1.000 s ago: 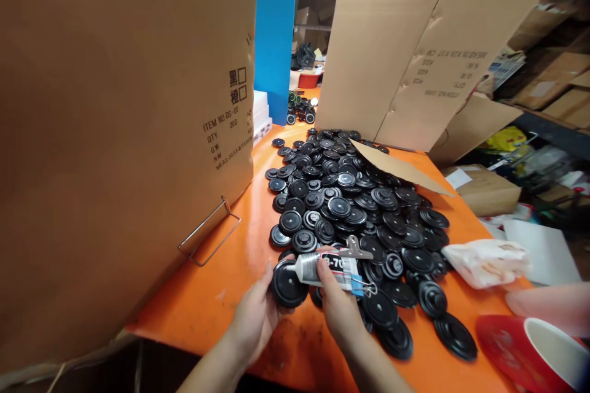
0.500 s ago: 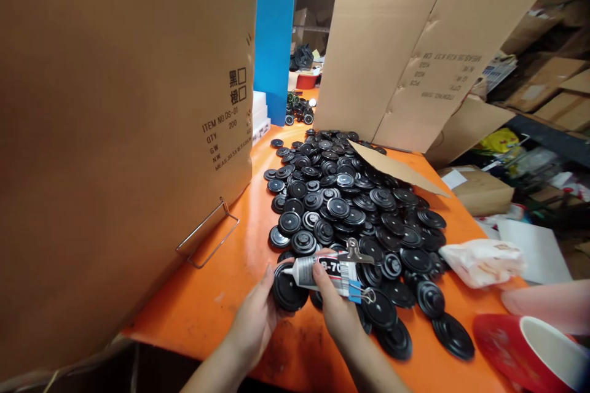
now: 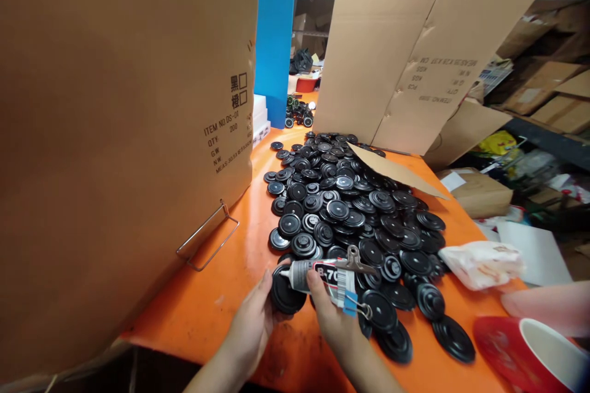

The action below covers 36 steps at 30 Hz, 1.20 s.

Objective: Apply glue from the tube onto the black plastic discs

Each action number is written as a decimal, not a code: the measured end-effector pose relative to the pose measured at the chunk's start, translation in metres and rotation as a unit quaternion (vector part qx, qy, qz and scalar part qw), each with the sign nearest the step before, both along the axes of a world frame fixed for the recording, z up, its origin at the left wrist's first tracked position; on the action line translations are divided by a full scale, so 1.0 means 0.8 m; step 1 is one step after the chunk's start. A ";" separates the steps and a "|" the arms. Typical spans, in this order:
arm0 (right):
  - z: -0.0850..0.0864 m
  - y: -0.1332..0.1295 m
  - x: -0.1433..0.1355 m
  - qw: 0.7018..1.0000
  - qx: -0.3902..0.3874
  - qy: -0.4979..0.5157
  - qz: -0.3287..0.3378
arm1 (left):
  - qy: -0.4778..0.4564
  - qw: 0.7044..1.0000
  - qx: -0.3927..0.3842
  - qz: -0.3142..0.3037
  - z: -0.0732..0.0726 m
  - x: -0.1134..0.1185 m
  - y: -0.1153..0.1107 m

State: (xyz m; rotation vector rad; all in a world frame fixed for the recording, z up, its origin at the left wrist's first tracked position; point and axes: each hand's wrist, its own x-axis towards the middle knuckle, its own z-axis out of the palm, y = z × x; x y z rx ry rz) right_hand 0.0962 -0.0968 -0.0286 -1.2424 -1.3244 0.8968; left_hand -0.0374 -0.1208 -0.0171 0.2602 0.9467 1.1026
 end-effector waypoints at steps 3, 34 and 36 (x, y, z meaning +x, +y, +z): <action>0.000 -0.002 0.000 0.998 -0.002 -0.029 -0.050 | 0.037 0.999 0.005 -0.001 -0.001 -0.001 -0.001; -0.016 -0.003 0.010 0.995 -0.012 -0.094 -0.040 | -0.025 0.996 0.030 -0.085 0.006 -0.022 0.000; -0.016 -0.003 0.009 0.995 -0.012 -0.090 -0.045 | -0.025 0.995 0.023 -0.094 0.005 -0.025 -0.001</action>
